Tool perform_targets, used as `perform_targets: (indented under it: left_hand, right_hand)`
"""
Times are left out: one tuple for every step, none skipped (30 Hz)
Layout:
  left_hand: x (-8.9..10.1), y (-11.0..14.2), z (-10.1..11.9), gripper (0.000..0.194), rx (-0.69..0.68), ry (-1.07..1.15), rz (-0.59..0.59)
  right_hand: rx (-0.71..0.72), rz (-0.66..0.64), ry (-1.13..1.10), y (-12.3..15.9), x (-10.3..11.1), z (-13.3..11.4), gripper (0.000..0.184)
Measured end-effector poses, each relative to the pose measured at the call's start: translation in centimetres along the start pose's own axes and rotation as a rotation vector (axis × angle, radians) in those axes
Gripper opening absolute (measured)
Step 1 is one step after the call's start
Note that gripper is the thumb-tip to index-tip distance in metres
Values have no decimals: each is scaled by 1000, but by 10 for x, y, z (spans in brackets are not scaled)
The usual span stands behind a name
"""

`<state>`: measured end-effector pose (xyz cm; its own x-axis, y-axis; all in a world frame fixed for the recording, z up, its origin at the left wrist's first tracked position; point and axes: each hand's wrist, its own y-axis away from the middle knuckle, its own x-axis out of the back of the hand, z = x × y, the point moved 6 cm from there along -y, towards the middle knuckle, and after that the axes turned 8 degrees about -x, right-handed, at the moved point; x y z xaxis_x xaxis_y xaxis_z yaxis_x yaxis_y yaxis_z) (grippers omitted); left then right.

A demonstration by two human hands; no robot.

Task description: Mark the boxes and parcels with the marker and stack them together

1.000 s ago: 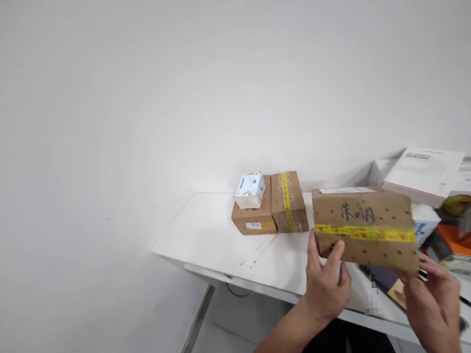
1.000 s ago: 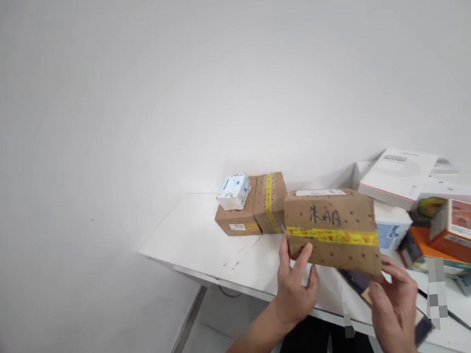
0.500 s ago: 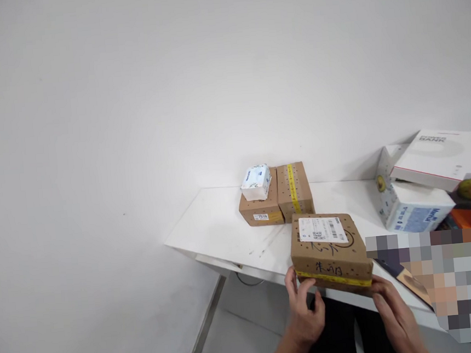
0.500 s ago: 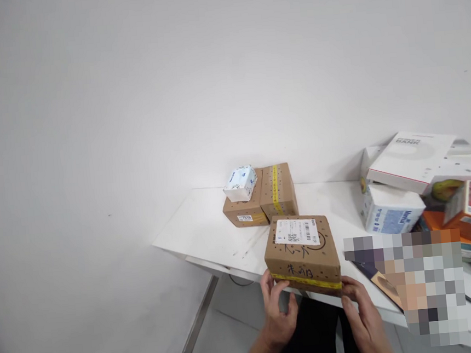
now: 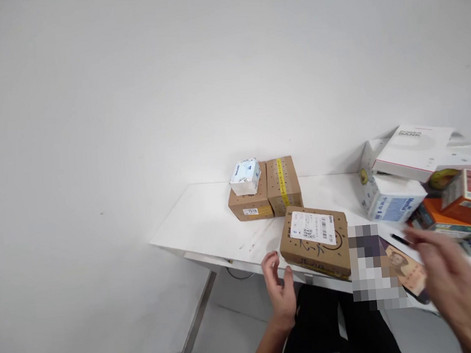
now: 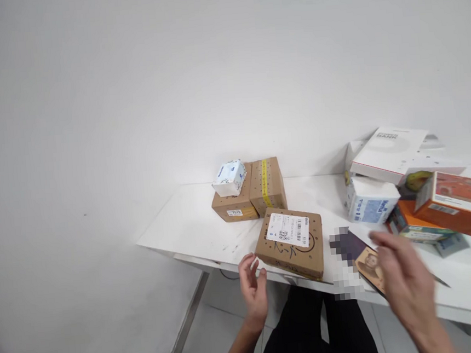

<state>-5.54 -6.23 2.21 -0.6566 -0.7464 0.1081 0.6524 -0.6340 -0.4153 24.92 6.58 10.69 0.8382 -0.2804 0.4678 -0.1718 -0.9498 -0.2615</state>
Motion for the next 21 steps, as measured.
perform_targets:
  left_hand:
    - [0,-4,-1,35,96,31,-3]
    - [-2,-8,-1,41,180,46,-23]
    - [-4,-13,0,46,243,51,-53]
    - [-7,-19,3,49,278,53,-90]
    - [-11,-24,7,52,288,58,-130]
    - [-14,-30,11,54,285,66,-167]
    - [-17,-34,15,56,276,73,-194]
    - [-20,-37,18,56,270,84,-210]
    - [-21,-39,19,56,268,98,-211]
    - [-21,-40,20,55,268,112,-198]
    - [-20,-39,19,53,265,128,-174]
    - [-19,-36,18,52,260,148,-154]
    - [-18,-33,17,50,253,175,-144]
    - [-19,-29,14,47,245,206,-144]
    - [-19,-24,11,44,238,236,-148]
    - [-20,-19,7,41,237,263,-156]
    - [-22,-15,3,39,242,283,-162]
    - [-23,-11,-2,38,247,293,-163]
    - [-25,-7,-6,38,249,294,-158]
    - [-26,-5,-10,38,248,289,-155]
    - [-27,-4,-12,40,243,283,-156]
  right_hand:
    - [-49,-98,-26,8,-16,6,41]
    - [-102,-194,-54,18,-32,12,43]
    - [-142,-271,-61,27,-48,17,47]
    - [-169,-336,-67,35,-62,20,50]
    - [-177,-377,-68,43,-73,21,53]
    - [-176,-407,-72,49,-82,20,55]
    - [-171,-427,-84,53,-88,17,57]
    - [-164,-439,-102,56,-92,13,57]
    - [-152,-446,-124,58,-93,9,57]
    - [-131,-452,-148,60,-93,4,56]
    - [-98,-452,-172,60,-92,0,55]
    - [-56,-448,-193,60,-90,-3,54]
    - [-9,-441,-210,60,-89,-4,53]
    - [34,-430,-223,61,-88,-4,53]
    - [66,-418,-231,61,-88,-1,53]
    - [82,-409,-236,63,-89,4,52]
    - [81,-402,-239,64,-92,11,51]
    - [68,-400,-243,67,-96,19,50]
    - [52,-398,-245,70,-99,27,49]
    - [36,-396,-241,73,-103,35,48]
    - [29,-391,-230,75,-105,40,47]
